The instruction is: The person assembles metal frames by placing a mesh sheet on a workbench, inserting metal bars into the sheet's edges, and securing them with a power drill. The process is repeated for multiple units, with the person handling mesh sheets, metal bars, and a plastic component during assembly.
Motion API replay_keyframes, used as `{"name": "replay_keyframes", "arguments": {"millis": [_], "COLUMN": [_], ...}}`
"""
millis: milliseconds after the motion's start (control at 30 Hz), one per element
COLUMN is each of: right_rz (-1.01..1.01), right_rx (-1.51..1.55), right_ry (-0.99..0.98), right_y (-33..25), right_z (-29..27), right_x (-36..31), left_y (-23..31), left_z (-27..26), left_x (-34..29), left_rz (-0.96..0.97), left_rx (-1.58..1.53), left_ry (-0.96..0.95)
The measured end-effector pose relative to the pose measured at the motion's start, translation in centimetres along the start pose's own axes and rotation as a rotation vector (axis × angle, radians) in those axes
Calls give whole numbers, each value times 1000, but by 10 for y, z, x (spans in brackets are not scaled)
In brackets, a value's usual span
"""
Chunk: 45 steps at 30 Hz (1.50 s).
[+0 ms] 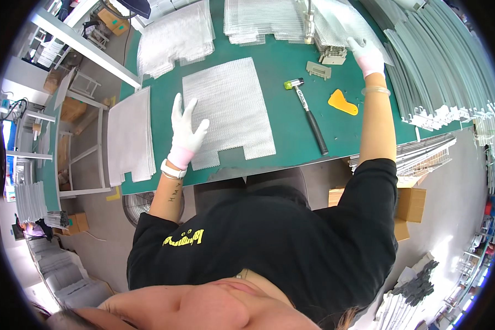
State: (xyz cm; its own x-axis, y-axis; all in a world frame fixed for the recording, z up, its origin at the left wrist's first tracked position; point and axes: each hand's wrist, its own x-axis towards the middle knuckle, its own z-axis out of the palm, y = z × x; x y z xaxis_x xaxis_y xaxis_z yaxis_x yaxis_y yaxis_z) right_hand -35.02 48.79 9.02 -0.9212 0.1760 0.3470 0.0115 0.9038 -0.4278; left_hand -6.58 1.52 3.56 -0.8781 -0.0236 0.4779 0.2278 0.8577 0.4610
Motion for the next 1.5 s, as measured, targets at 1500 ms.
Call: {"name": "replay_keyframes", "arguments": {"millis": [1500], "right_rz": [-284], "right_rx": [498], "right_ry": [-447], "right_y": [-158], "right_z": [-28], "right_x": [-305], "left_y": [46], "left_z": [-43], "left_x": [-86], "left_rz": [-399], "left_rx": [-286], "left_ry": [-15]}}
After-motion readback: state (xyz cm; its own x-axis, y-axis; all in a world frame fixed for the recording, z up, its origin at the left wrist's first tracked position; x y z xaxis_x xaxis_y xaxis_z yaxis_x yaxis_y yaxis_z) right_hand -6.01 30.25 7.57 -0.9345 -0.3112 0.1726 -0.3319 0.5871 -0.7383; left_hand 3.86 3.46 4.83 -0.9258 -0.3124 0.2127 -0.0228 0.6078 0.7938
